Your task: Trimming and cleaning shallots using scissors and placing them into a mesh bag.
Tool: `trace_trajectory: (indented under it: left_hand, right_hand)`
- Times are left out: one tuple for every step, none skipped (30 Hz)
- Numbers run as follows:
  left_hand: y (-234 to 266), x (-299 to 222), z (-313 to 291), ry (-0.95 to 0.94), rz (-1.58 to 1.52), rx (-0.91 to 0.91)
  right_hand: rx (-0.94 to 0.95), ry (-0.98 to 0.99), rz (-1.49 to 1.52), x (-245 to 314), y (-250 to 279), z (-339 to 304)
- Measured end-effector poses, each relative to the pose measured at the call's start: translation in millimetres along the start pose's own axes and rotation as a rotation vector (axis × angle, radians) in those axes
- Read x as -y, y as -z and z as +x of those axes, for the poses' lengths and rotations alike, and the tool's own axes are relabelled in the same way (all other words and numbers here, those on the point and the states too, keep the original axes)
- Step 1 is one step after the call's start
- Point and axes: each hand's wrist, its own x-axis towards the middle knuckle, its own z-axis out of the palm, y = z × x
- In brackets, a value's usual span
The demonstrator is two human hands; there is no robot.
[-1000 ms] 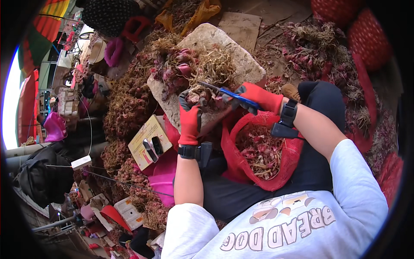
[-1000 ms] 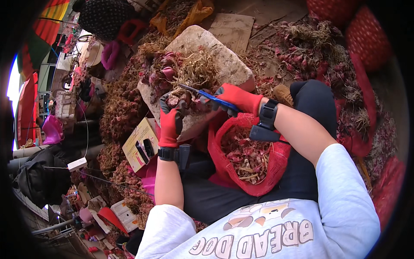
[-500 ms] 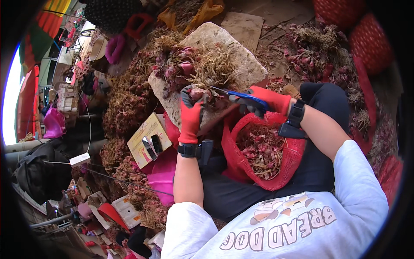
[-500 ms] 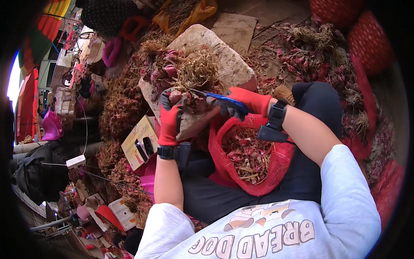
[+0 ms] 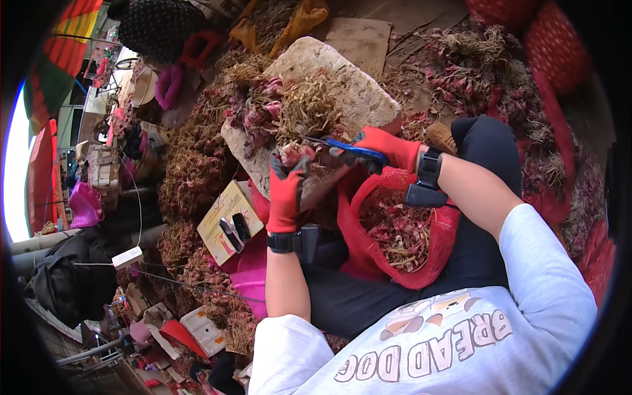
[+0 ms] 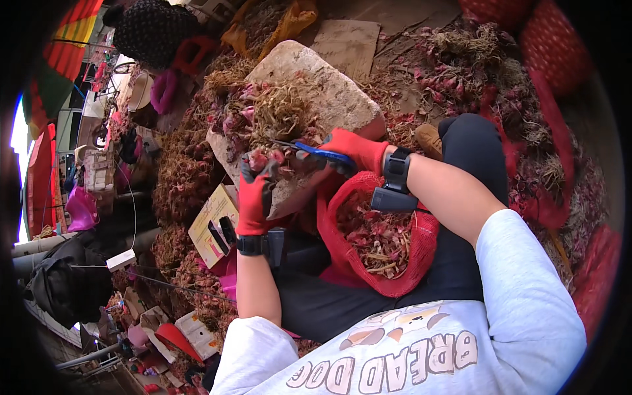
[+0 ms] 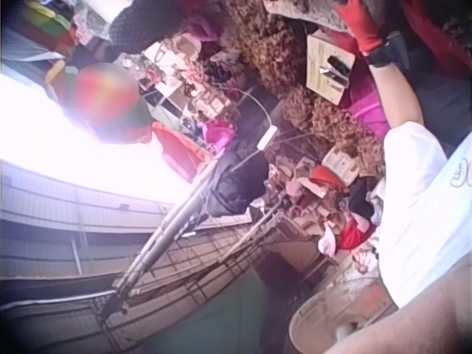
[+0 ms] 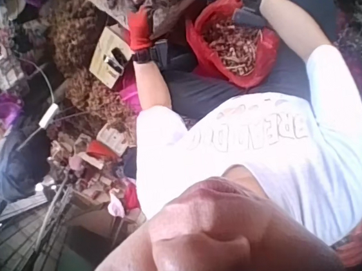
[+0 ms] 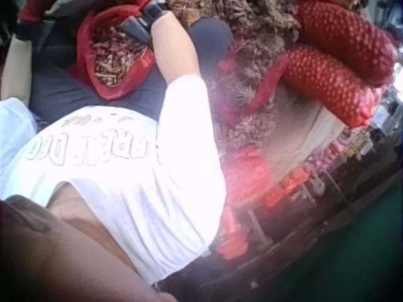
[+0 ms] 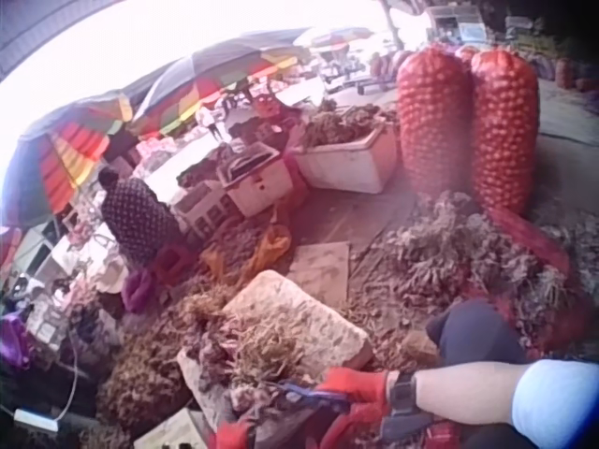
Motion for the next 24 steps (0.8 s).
trace_trajectory:
  left_hand:
    - [12,4,1,-0.055,0.174,0.042]
    - [23,8,2,-0.115,0.346,0.075]
    - [34,4,8,-0.210,0.737,0.131]
    - [39,6,7,-0.067,0.581,0.131]
    - [43,7,6,0.074,0.417,0.106]
    - [45,1,5,0.203,0.263,0.056]
    - [58,10,7,0.309,-0.150,0.002]
    - [65,12,7,0.405,-0.567,-0.053]
    - [38,0,7,0.310,-0.664,-0.189]
    - [37,-8,5,0.293,-0.677,-0.171]
    - [38,-16,3,0.276,-0.691,-0.152]
    - [42,-25,-1,0.252,-0.704,-0.138]
    - [45,-35,-3,0.377,-0.963,0.094]
    - [41,-40,-9,0.343,-0.966,0.088]
    - [32,-48,-17,0.307,-0.967,0.083]
    - [22,-51,-29,0.277,-0.973,0.072]
    - [11,-52,-39,0.195,-0.820,0.043]
    - [9,-43,-50,0.033,-0.315,0.073]
    - [14,-23,-65,-0.119,0.194,0.080]
    - [-3,-19,-74,-0.117,0.267,0.047]
    - [-20,-16,-83,-0.113,0.341,0.013]
    - [-50,-13,-96,-0.064,0.104,-0.032]
    - [-84,-10,-105,-0.029,-0.143,-0.070]
    - [-109,2,-111,-0.099,-0.275,-0.074]
  right_hand:
    - [0.017,0.007,0.020,1,0,0]
    - [0.019,0.004,-0.016,2,1,0]
    - [0.019,0.003,-0.052,9,2,-5]
    - [0.018,0.001,-0.088,13,3,-8]
    - [0.054,-0.001,-0.038,8,8,-2]
    - [0.046,-0.008,-0.121,12,7,-3]
    - [0.037,-0.015,-0.204,15,7,-4]
    - [0.028,-0.021,-0.287,17,5,-6]
    - [-0.098,0.148,-0.530,13,11,-8]
    - [-0.208,0.331,-0.775,10,12,-12]
    - [-0.321,0.518,-1.016,7,14,-16]
    - [-0.265,0.496,-1.113,13,19,-25]
    - [-0.222,0.471,-1.213,25,30,-40]
    - [-0.179,0.442,-1.314,37,37,-57]
    - [-0.097,0.396,-1.152,47,43,-72]
    - [-0.010,0.340,-0.988,54,46,-89]
    - [0.074,0.283,-0.823,58,46,-102]
    - [0.079,0.281,-0.564,53,42,-108]
    - [0.094,0.271,-0.301,37,32,-105]
    - [0.094,0.249,-0.038,21,24,-105]
    - [0.116,0.233,0.129,10,10,-111]
    - [0.142,0.211,0.301,-2,-8,-115]
    - [0.132,0.227,0.318,-19,-17,-117]
    - [0.124,0.250,0.334,-35,-24,-115]
